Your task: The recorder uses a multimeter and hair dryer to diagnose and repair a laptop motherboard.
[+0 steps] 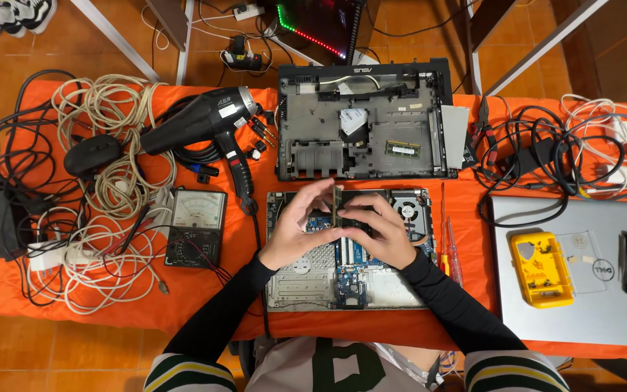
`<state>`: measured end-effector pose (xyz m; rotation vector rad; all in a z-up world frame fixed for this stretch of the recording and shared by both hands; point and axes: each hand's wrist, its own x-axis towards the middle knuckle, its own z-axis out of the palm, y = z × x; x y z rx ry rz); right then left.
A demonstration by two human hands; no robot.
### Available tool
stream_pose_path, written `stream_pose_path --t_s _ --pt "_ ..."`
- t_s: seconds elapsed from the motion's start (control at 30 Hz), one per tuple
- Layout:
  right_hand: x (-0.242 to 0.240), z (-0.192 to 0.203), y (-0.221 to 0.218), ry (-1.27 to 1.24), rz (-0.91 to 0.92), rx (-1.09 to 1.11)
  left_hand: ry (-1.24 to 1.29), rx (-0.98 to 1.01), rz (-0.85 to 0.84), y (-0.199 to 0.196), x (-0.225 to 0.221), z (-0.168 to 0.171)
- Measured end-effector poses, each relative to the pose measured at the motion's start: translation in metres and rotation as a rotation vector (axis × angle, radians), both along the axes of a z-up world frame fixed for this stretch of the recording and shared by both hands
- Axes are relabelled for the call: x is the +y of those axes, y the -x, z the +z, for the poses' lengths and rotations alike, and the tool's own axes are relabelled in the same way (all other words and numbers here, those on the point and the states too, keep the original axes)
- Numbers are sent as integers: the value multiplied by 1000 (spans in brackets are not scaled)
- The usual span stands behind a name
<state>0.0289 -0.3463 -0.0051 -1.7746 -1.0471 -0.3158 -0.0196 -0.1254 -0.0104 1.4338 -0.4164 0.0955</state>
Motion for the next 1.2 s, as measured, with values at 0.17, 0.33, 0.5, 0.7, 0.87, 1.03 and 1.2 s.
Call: stream_pose_path --t_s 0.17,0.33,0.5,0.7,0.87,1.03,1.2 --pt "-2 -5 -2 16 -5 57 -33 26 -68 -2 3 -7" --pt "0 -13 -2 23 -17 103 69 82 -119 0 1 -12" --pt "1 -15 -3 -7 -108 24 72 156 -132 -7 6 -32" --pt "-3 -13 -6 -22 -133 -6 70 230 -113 -2 3 -12" --pt "-2 -9 -4 -28 -140 38 103 302 -88 -1 6 -8" --pt "-2 -8 -5 -12 -149 41 110 253 -49 -5 4 -8" --pt "0 -5 -4 -6 -115 21 144 252 5 -8 6 -9"
